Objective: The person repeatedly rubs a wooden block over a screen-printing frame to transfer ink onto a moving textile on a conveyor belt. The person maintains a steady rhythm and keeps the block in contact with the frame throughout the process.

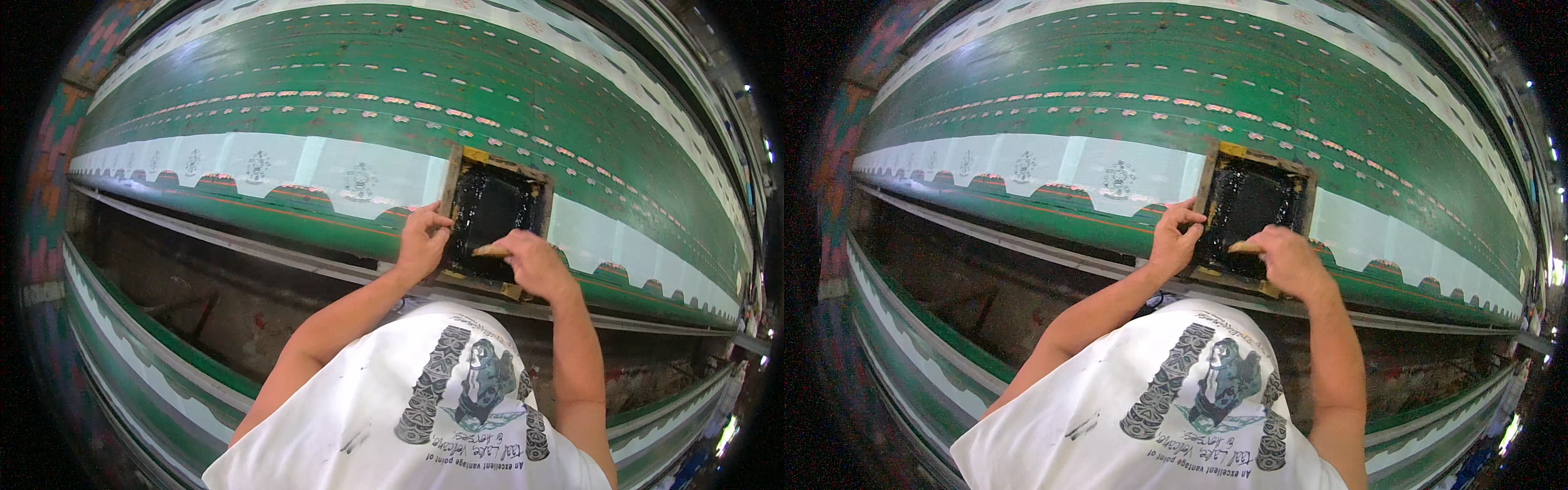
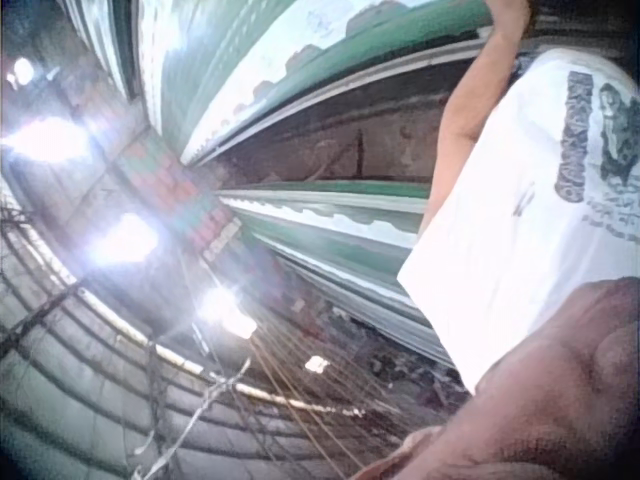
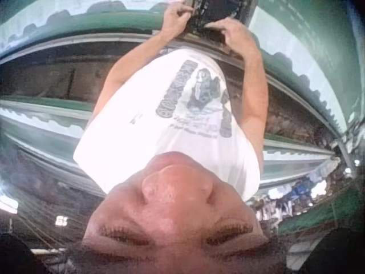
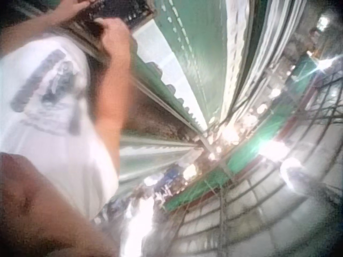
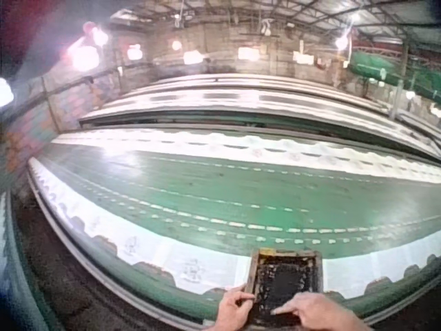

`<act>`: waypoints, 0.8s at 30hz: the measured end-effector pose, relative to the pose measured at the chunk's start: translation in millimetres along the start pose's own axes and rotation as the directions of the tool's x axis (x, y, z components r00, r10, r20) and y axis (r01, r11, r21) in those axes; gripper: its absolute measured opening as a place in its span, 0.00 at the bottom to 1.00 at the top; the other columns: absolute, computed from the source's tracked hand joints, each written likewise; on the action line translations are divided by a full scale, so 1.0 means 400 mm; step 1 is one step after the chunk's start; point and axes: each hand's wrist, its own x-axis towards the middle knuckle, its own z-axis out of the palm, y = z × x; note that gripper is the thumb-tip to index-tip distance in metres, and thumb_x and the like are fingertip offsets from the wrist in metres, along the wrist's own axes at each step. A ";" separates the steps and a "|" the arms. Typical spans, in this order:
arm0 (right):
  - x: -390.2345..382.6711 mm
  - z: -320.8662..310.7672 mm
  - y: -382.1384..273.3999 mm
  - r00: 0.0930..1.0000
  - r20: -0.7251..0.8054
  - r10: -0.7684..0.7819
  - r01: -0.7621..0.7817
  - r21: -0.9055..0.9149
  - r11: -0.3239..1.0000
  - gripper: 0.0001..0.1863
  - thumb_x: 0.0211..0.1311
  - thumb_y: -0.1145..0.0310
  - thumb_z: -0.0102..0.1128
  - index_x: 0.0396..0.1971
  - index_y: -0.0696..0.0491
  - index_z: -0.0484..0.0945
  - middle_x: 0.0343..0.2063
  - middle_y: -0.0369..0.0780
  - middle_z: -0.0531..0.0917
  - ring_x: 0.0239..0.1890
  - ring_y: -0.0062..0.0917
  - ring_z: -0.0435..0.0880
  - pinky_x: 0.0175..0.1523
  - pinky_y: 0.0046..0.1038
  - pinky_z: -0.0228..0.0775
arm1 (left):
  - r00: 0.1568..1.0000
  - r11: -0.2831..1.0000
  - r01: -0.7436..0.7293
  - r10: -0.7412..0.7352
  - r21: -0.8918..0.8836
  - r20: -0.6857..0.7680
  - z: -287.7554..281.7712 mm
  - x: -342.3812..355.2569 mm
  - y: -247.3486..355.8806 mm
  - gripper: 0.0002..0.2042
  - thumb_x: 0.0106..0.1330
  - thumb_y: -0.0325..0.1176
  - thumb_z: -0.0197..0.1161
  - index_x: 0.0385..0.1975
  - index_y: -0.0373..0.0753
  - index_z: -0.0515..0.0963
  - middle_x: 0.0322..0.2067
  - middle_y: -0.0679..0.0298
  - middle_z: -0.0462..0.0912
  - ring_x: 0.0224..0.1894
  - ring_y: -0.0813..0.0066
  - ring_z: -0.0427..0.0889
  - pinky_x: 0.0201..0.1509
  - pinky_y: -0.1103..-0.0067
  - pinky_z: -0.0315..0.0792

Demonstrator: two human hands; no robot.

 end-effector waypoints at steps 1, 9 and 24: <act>0.032 -0.012 0.015 0.999 -0.049 -0.021 0.020 -0.013 1.000 0.19 0.62 0.83 0.66 0.52 0.54 0.89 0.45 0.47 0.87 0.54 0.49 0.87 0.62 0.47 0.80 | 0.999 0.999 0.031 -0.030 -0.027 0.018 -0.011 0.005 -0.001 0.10 0.63 0.20 0.73 0.41 0.40 0.90 0.69 0.45 0.82 0.67 0.49 0.83 0.72 0.63 0.75; 0.213 -0.046 0.140 0.931 -0.365 0.009 -0.043 -0.084 0.995 0.21 0.66 0.83 0.62 0.56 0.55 0.89 0.46 0.49 0.87 0.56 0.50 0.86 0.65 0.47 0.78 | 0.979 0.992 0.127 -0.127 0.009 0.157 -0.036 0.045 0.028 0.10 0.67 0.17 0.71 0.45 0.37 0.89 0.67 0.50 0.81 0.60 0.61 0.88 0.64 0.71 0.84; 0.019 0.133 0.002 0.924 -0.376 -0.072 -0.001 -0.189 0.982 0.24 0.59 0.83 0.63 0.55 0.52 0.91 0.47 0.45 0.88 0.52 0.48 0.87 0.61 0.47 0.80 | 0.976 0.992 0.104 -0.114 0.067 0.187 -0.054 0.059 0.019 0.12 0.65 0.15 0.74 0.44 0.38 0.89 0.68 0.49 0.80 0.64 0.59 0.88 0.66 0.69 0.85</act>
